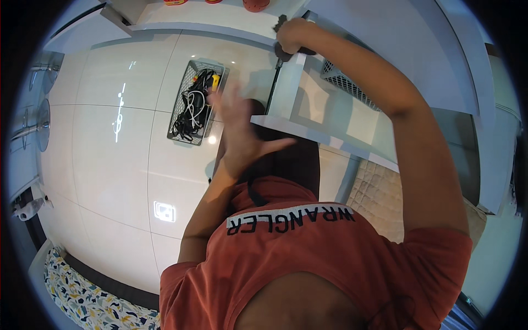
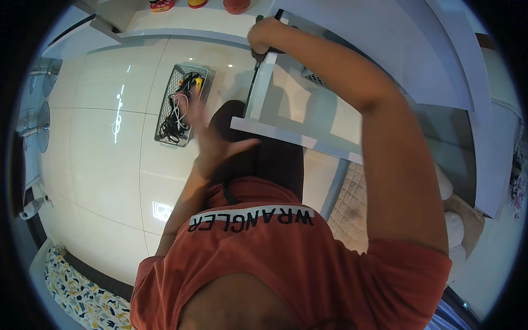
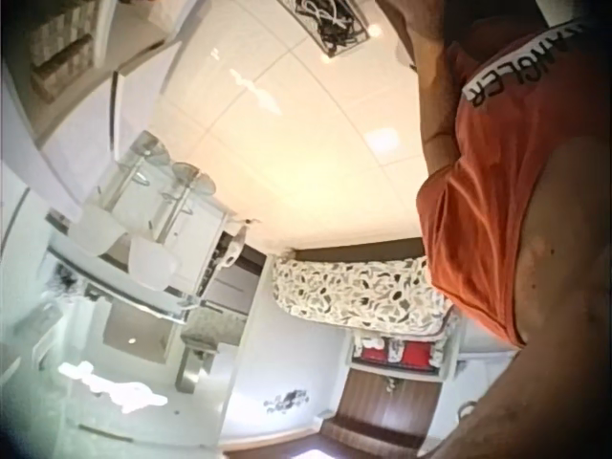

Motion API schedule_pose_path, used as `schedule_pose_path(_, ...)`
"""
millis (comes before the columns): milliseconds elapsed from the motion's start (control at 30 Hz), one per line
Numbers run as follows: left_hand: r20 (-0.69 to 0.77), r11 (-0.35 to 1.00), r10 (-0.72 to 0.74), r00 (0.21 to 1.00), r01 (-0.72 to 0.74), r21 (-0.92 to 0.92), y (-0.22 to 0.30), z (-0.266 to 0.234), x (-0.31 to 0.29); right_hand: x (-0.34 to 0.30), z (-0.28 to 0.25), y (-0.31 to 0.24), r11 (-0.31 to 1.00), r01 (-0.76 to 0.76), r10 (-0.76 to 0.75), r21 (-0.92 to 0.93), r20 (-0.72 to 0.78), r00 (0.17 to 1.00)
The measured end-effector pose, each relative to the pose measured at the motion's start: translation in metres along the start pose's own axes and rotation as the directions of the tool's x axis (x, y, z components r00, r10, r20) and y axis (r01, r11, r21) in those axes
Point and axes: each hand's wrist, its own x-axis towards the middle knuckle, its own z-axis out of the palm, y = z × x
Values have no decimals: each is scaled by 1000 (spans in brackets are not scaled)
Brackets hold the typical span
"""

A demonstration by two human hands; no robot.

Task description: The person cleans a set of drawers and stools using a cloth. The person wipes the inside and outside of drawers after removing baskets and boxes, then wipes the surfaces and bases of several stools and a cabinet door.

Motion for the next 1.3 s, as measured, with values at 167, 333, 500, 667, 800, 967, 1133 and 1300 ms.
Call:
schedule_pose_path(167,57,996,84,995,-86,26,-1,22,4,3,7,-23,995,83,-97,60,291,952)
schedule_pose_path(333,25,1000,24,999,-24,-7,6,18,3,-31,12,-72,957,161,-235,241,322,917)
schedule_pose_path(500,-50,998,2,999,-5,-59,5,19,1,-62,7,-87,822,281,-366,495,81,927)
schedule_pose_path(667,15,959,-134,991,134,-252,5,19,-7,-113,11,-86,420,197,159,886,-286,945)
schedule_pose_path(800,157,999,15,987,-21,41,1,4,2,-182,73,-155,811,128,366,570,-667,649)
schedule_pose_path(967,480,997,5,877,34,-73,42,-10,50,-280,165,-141,697,-279,674,661,-469,571)
schedule_pose_path(1133,842,557,-181,508,758,-338,62,72,114,-358,214,-118,624,-371,767,688,-445,463)
schedule_pose_path(1300,840,31,-528,122,992,-124,23,210,155,-401,244,-106,549,-482,834,683,-410,368)
